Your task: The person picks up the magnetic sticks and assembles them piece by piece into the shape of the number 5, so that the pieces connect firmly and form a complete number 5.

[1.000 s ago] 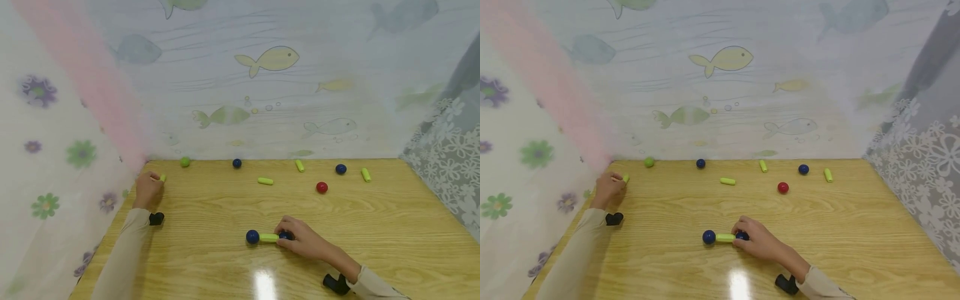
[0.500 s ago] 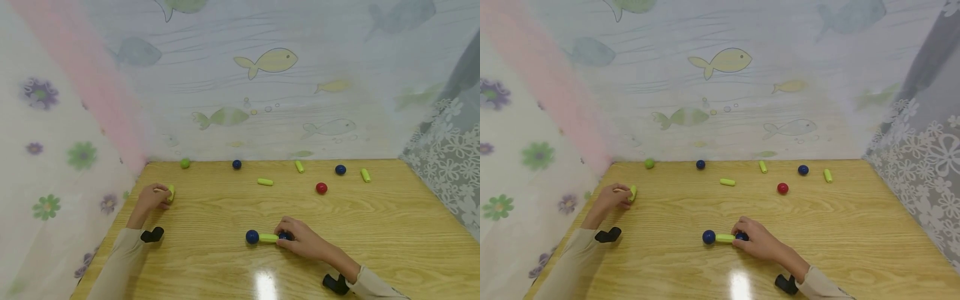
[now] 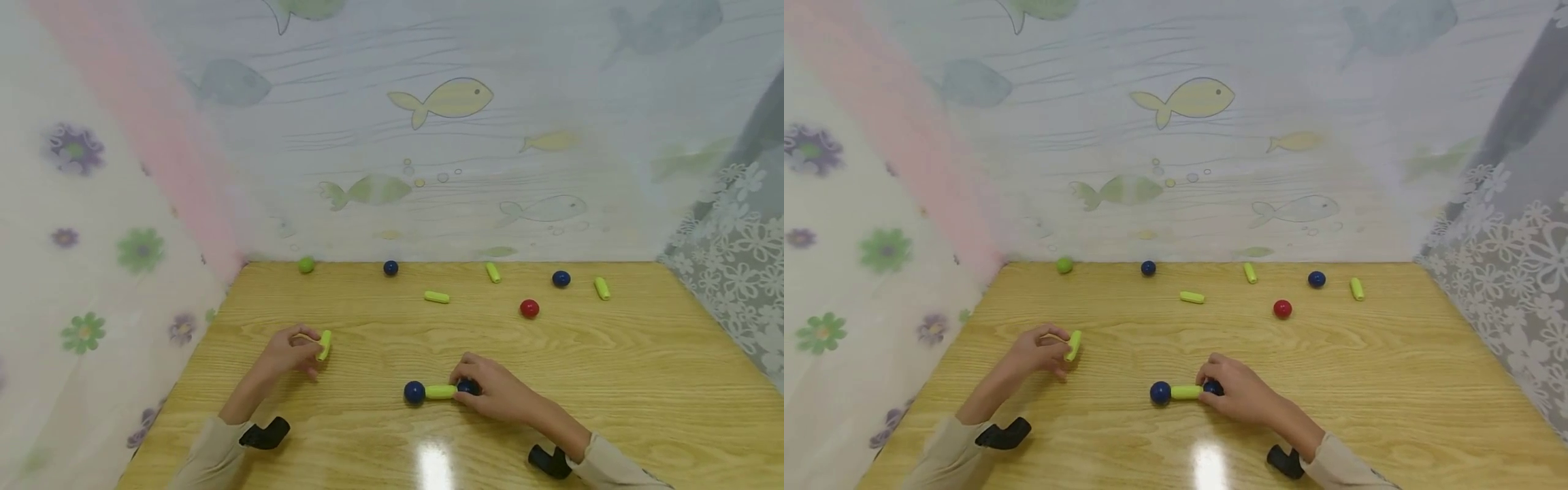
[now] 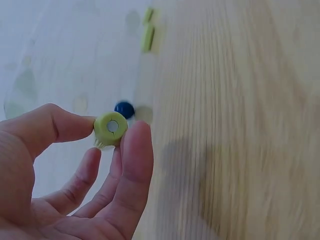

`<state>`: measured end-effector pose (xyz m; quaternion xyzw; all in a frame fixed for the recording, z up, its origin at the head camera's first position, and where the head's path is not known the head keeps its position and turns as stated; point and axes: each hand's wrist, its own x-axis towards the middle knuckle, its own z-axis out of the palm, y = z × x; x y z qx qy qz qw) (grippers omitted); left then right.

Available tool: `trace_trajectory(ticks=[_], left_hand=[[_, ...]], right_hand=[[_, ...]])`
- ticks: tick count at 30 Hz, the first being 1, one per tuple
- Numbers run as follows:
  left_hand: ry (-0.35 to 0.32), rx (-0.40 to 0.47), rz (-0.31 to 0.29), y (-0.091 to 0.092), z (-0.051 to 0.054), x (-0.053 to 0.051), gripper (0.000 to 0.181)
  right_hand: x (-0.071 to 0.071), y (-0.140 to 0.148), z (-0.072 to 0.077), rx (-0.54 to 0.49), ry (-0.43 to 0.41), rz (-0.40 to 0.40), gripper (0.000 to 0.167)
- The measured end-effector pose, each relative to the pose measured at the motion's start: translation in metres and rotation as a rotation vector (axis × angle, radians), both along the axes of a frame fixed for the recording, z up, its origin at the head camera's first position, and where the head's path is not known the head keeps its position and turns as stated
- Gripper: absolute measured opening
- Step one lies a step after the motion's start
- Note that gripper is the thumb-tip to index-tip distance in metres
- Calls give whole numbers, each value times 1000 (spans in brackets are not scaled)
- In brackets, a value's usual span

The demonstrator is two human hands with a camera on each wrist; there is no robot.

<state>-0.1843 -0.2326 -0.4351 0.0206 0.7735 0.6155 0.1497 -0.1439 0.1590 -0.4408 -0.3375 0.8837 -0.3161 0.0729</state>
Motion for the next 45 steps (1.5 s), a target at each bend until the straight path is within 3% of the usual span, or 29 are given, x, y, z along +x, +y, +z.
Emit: trace_trajectory(ticks=[5,11,22,35,45], left_hand=[[-2,71,-74,19,-1,20,35],[-45,109,-112,41,-5,42,35],[-126,165,-230,87,-15,66,31],[-175,215,-173,127,-16,73,26],[-175,212,-98,137,-18,74,25]], right_hand=[[0,-6,0,89,14,6,21],[-1,-10,-1,96,49,-11,15],[-7,-7,-3,55,75,-16,14],[-14,-6,1,52,116,-1,13],[-20,-5,-2,59,157,14,12]])
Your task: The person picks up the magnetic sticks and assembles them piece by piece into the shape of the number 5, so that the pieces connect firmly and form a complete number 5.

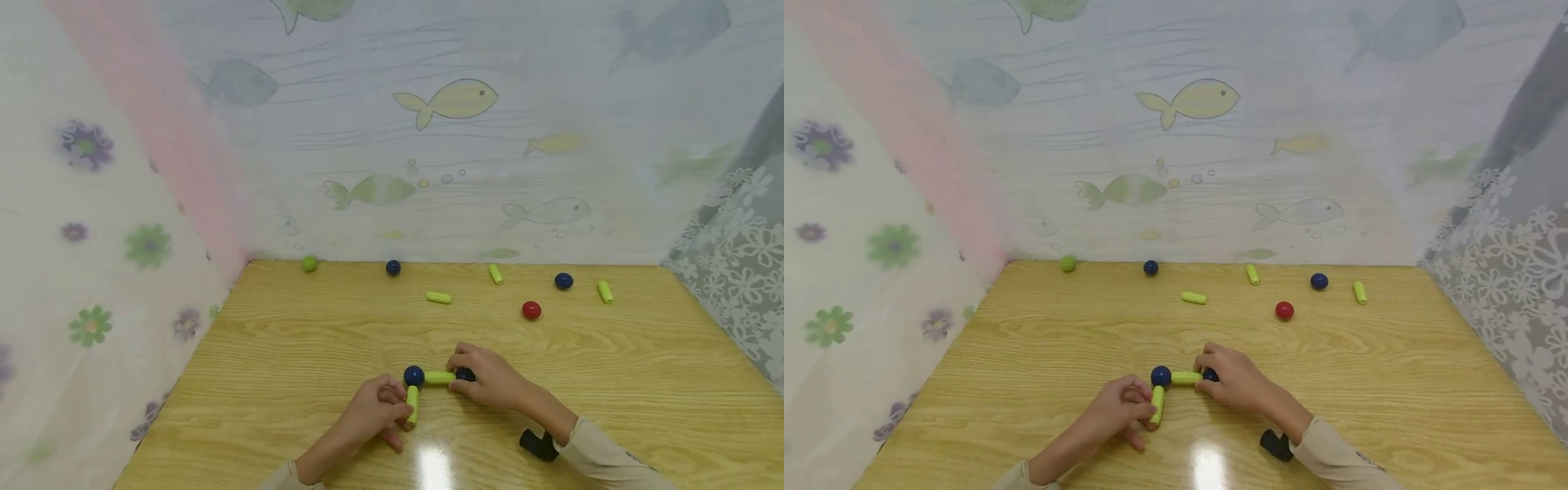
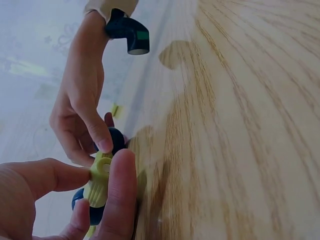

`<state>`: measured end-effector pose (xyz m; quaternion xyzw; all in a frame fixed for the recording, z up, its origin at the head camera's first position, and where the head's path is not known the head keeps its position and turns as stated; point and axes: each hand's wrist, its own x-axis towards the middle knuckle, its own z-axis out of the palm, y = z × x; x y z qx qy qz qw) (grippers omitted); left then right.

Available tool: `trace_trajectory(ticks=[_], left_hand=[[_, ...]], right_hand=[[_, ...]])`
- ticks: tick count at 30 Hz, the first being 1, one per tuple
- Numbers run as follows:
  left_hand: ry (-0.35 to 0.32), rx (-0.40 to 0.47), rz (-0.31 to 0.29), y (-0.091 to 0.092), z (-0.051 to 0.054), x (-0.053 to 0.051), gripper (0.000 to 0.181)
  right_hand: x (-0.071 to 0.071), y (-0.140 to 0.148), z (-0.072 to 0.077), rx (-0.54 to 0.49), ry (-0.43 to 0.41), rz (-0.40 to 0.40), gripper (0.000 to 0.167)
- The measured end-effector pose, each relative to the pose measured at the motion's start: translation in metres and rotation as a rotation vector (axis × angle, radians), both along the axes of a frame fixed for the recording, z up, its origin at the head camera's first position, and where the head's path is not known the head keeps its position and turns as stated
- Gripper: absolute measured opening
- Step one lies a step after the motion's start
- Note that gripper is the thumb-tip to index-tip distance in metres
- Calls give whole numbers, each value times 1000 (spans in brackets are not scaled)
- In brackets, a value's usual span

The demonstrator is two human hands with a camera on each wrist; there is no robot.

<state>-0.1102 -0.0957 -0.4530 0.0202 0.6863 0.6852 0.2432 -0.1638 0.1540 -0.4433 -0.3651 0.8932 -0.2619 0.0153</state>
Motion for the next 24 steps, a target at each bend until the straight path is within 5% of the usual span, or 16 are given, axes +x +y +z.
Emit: trace_trajectory(ticks=[18,24], left_hand=[[5,-11,5,5,-1,-3,24],[71,-105,-31,0,2,-7,22]], right_hand=[[-2,0,1,-3,6,-1,13],[-3,-1,1,6,7,9,13]])
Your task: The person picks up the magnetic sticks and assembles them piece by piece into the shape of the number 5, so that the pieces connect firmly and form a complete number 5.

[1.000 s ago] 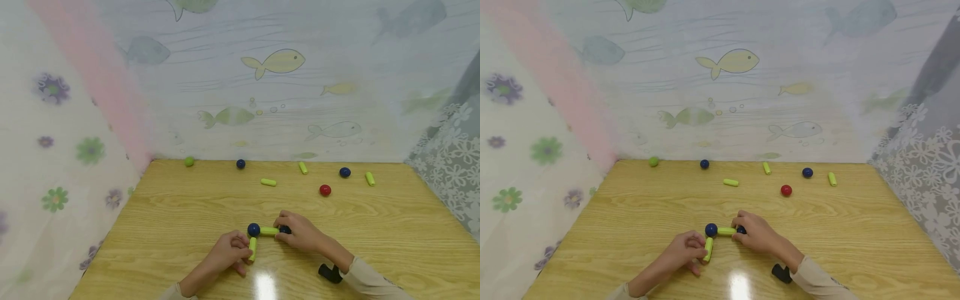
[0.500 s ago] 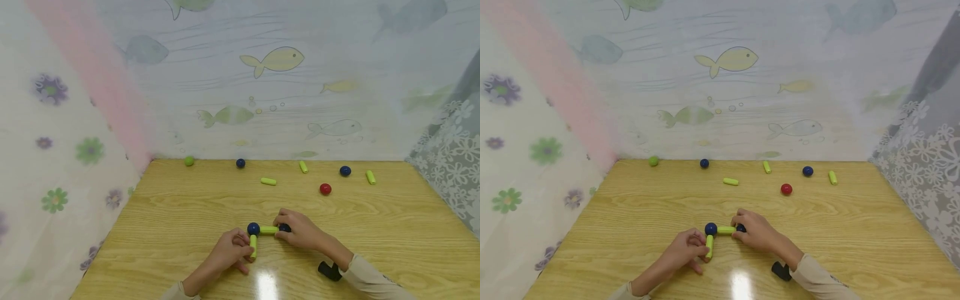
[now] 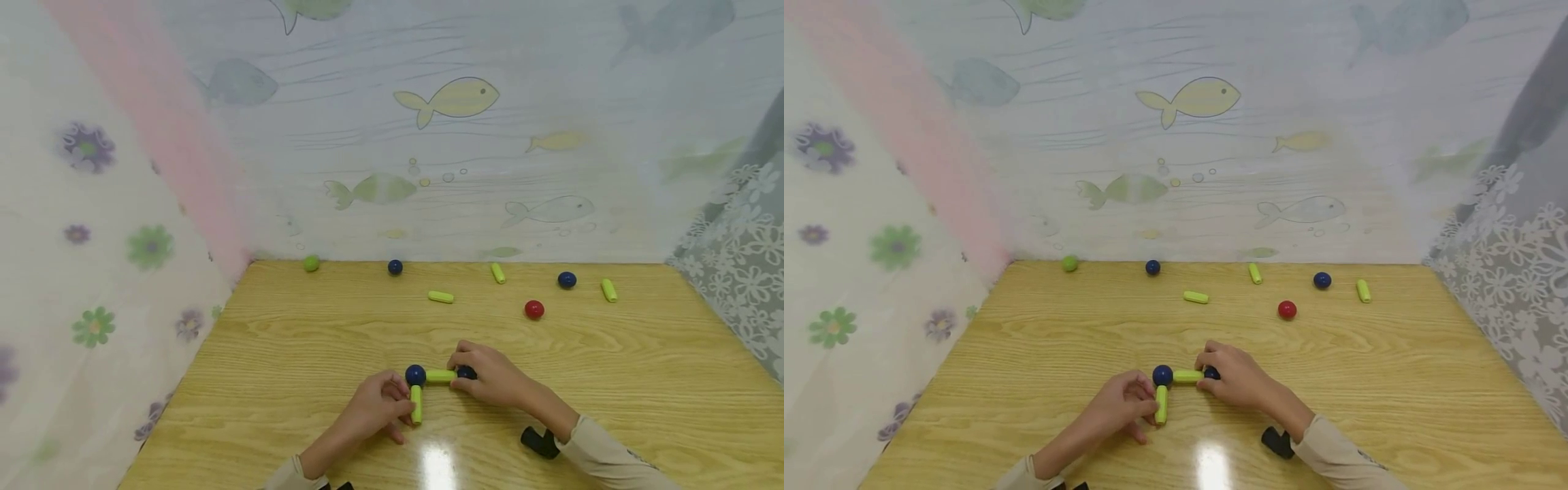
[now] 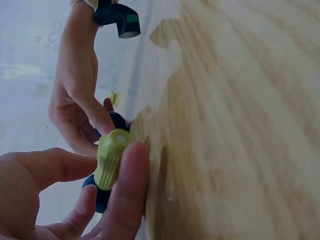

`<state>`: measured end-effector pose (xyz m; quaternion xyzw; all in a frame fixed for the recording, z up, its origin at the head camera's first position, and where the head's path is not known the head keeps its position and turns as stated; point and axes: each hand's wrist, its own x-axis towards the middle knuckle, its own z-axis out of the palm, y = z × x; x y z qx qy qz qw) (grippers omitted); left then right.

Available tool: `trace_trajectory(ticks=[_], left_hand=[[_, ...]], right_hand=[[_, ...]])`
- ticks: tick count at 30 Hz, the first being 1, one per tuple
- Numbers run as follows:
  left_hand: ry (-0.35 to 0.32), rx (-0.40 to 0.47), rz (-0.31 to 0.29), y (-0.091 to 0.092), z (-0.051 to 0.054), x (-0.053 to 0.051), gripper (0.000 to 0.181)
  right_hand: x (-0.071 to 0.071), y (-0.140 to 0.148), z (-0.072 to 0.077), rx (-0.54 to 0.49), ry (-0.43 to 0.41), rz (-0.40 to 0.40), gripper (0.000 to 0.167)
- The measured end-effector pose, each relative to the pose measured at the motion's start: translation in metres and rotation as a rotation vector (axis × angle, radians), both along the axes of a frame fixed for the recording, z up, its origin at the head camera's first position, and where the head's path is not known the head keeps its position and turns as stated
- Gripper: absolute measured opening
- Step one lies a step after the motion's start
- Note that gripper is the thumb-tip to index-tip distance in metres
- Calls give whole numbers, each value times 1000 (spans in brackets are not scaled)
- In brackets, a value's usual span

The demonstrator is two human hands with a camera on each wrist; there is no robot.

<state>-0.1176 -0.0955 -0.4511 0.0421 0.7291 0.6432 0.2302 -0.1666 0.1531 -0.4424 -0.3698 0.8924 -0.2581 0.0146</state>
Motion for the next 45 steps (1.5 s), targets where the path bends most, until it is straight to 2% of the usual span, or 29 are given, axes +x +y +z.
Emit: trace_trajectory(ticks=[5,8,11,14,18,23,27,30,34,39,43,45], left_hand=[[169,-115,-42,-3,5,-8,20],[269,-175,-61,-5,8,-19,18],[335,-214,-63,-7,11,-36,17],[381,-234,-36,-10,12,-59,16],[414,-219,63,-14,11,-95,15],[465,-197,206,-16,5,-141,17],[485,-224,271,-18,3,-169,21],[474,-218,313,-28,5,-183,25],[474,-238,403,-53,8,-197,26],[500,-273,517,-89,10,-208,30],[525,-314,603,-114,6,-217,31],[518,-325,625,-125,4,-221,32]], right_hand=[[-1,2,-1,8,0,-9,13],[-1,3,-2,4,-8,-15,13],[-2,6,-3,-1,-20,-21,12],[-2,8,-3,-6,-27,-24,12],[-3,10,-3,-9,-33,-17,13],[-3,12,-4,4,-43,-14,13],[-3,12,-3,1,-54,-7,13],[-3,12,-3,-4,-62,-3,14],[-2,13,-2,-7,-65,-5,14],[-2,18,-3,-16,-61,-9,13],[-3,19,-3,-13,-61,-8,13],[-3,19,-2,-10,-63,-9,13]])
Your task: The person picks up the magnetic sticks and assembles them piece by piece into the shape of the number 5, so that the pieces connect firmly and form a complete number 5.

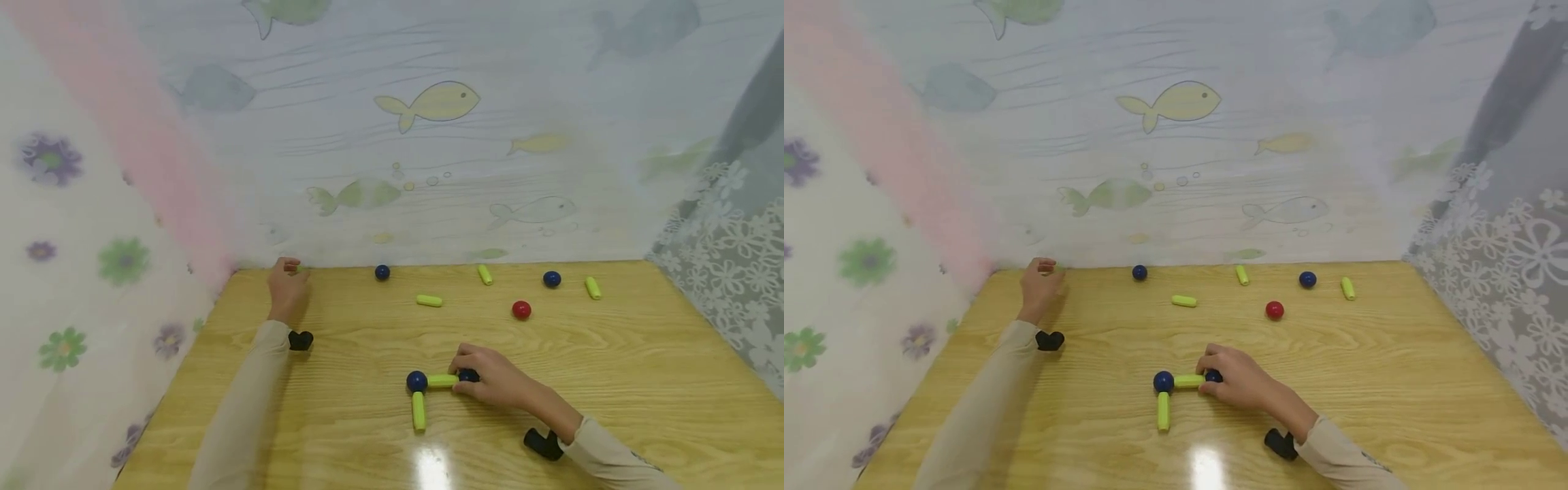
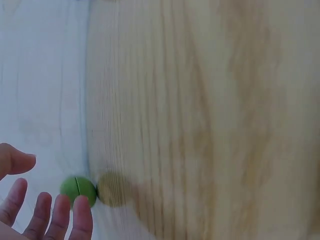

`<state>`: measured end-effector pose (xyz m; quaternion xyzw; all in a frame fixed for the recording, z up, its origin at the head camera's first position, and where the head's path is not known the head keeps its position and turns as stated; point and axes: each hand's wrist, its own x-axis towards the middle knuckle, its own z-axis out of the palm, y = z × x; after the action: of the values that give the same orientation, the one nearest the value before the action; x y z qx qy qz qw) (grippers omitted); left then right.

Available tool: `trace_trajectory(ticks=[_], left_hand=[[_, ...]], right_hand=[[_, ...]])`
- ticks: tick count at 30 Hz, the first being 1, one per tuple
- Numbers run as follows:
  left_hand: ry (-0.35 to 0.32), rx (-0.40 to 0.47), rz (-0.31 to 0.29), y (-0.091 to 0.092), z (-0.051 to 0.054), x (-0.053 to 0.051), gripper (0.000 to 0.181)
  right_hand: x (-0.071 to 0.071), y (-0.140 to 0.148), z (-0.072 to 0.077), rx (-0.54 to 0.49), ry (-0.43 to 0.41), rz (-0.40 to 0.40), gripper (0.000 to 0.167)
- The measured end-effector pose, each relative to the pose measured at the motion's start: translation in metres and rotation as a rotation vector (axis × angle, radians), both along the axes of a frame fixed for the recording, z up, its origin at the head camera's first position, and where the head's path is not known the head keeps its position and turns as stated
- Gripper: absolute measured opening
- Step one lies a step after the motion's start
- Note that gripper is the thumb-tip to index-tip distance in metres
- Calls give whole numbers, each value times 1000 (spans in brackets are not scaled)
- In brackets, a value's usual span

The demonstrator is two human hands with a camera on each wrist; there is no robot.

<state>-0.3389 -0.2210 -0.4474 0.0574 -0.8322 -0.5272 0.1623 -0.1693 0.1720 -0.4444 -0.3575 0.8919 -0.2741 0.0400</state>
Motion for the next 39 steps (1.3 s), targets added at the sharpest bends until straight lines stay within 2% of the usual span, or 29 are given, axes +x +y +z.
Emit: trace_trajectory(ticks=[5,9,12,14,18,22,28,31,34,39], left_hand=[[-43,-37,6,-15,2,-7,36],[-81,-72,-7,-18,4,-12,40],[-115,-100,-10,-19,0,-13,41],[-119,-140,-21,-18,-2,-14,41],[-83,-202,-33,-13,-5,-14,33],[-73,-116,-59,-8,-5,-9,28],[-124,19,-134,-6,-5,2,42],[-126,88,-177,-2,-2,9,45],[-119,134,-217,1,3,18,47],[-90,262,-310,8,12,38,48]], right_hand=[[0,0,2,10,-22,-8,13],[-1,0,2,11,-29,-7,13],[0,-2,0,2,-15,2,12],[0,-2,0,-6,-8,6,12],[0,-1,1,-9,-11,7,11],[1,-1,0,-3,-11,-2,12],[0,0,0,-11,-12,5,13],[0,2,-1,-12,-11,3,13],[-1,2,-2,-15,-6,6,12],[-2,2,-3,-19,-2,17,12]])
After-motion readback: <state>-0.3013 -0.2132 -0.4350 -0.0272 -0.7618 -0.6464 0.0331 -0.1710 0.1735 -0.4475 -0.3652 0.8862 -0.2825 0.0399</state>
